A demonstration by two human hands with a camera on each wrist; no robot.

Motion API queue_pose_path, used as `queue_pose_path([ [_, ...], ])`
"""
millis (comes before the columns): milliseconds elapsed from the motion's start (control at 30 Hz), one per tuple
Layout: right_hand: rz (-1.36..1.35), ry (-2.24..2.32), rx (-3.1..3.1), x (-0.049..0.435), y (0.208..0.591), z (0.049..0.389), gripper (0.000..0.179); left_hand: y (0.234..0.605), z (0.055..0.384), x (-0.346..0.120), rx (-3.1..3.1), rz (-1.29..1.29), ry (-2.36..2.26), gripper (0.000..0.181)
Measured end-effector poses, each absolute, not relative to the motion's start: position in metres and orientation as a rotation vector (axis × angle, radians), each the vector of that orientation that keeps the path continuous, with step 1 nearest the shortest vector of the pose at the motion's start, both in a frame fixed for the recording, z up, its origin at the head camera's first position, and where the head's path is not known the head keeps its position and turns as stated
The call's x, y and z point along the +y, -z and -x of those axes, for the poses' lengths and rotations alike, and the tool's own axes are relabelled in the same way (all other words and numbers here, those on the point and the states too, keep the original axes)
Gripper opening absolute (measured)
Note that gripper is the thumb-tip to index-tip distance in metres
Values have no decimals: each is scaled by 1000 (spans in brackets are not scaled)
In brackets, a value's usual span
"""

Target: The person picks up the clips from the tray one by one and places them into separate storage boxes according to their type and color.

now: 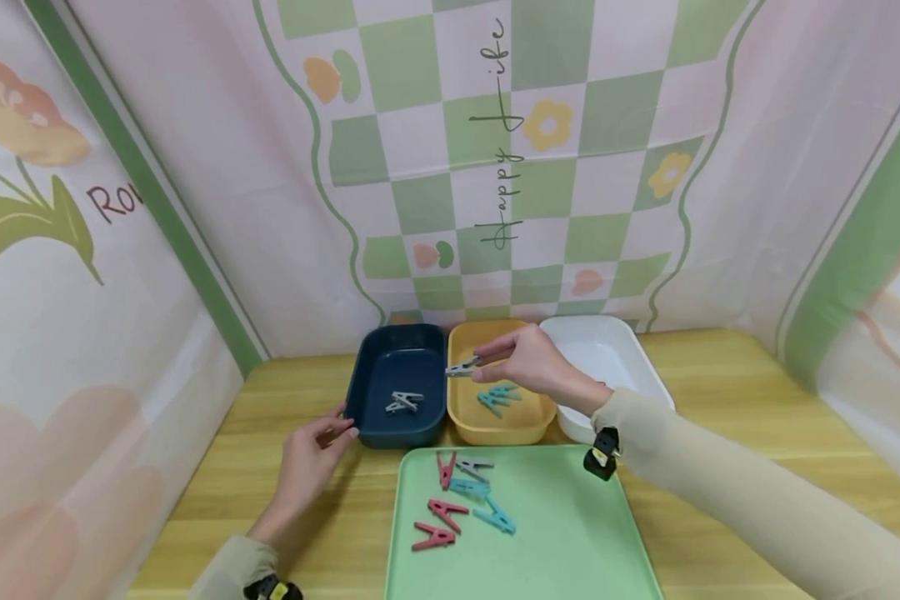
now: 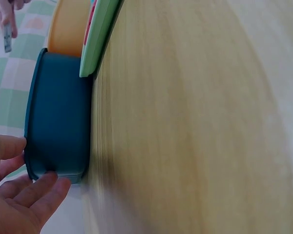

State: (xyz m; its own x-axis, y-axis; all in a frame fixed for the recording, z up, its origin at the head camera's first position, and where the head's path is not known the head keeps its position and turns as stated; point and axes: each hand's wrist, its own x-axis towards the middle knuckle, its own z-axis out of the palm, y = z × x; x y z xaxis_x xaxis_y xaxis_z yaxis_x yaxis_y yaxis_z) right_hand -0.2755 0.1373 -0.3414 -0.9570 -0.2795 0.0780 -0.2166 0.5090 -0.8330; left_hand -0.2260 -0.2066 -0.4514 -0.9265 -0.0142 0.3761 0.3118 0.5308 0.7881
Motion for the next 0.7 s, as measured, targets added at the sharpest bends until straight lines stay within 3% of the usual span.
queue_pose_path([
  [700,428,1485,2564,93,344,297,38,452,229,-205,-2427,220,1368,13],
])
